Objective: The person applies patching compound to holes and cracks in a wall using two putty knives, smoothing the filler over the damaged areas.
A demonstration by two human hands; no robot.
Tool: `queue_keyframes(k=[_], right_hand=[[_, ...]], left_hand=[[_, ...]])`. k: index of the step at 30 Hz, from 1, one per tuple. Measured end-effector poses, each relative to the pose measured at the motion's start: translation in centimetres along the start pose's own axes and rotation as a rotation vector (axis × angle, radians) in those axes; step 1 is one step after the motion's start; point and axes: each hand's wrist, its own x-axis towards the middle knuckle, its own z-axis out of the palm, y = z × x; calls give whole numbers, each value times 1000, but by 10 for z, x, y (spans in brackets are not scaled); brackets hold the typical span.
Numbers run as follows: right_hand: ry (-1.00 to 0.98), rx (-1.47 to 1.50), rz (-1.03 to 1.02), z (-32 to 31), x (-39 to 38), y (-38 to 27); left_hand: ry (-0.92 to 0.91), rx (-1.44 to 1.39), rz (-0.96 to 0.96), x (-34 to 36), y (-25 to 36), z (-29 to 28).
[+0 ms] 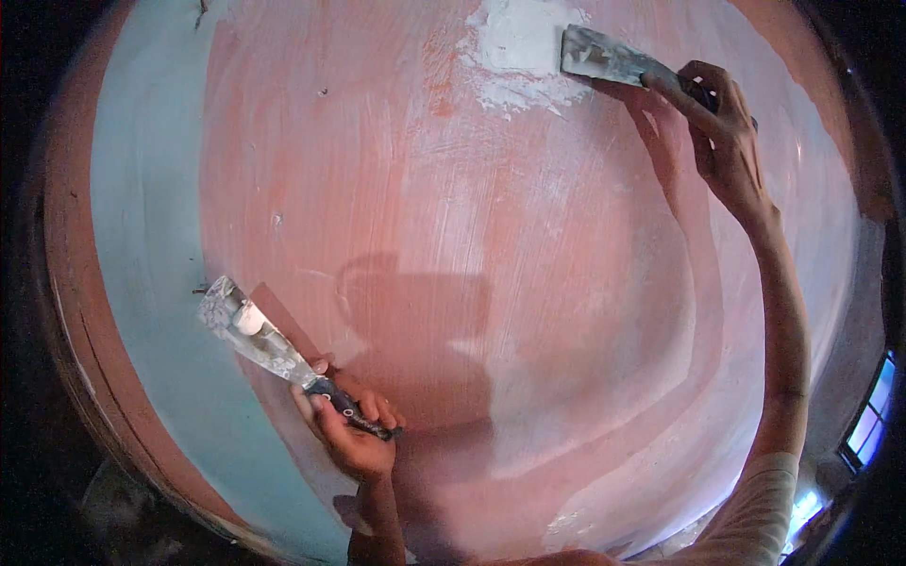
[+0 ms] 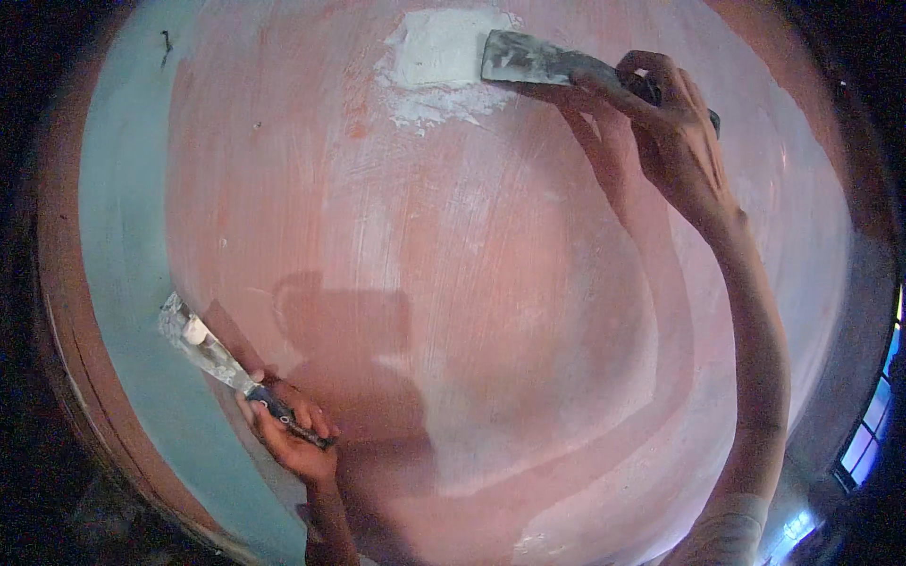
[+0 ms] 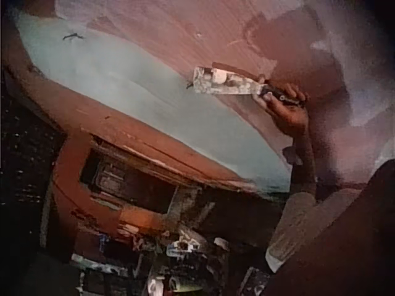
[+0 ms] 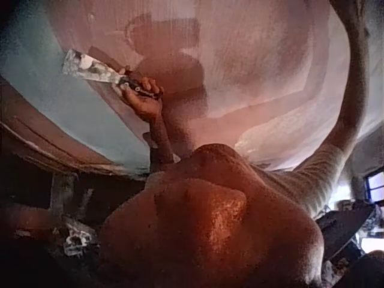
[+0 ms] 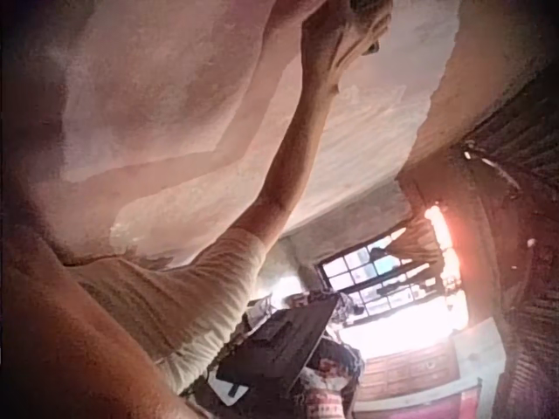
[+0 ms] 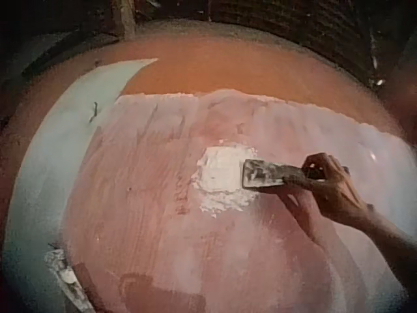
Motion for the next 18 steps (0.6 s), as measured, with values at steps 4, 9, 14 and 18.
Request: queue_keyframes(k=[4, 9, 14, 18], right_hand=[[61, 117, -4, -4, 14, -14], [60, 18, -123, 14, 41, -16], [-11, 88, -88, 25, 31, -12], [2, 134, -15, 19, 8, 2]], left_hand=[[-31, 126, 33, -1, 0, 5], [-81, 134, 29, 2, 2, 6], [-9, 210, 28, -2, 7, 16], [-68, 157, 21, 1, 5, 2]])
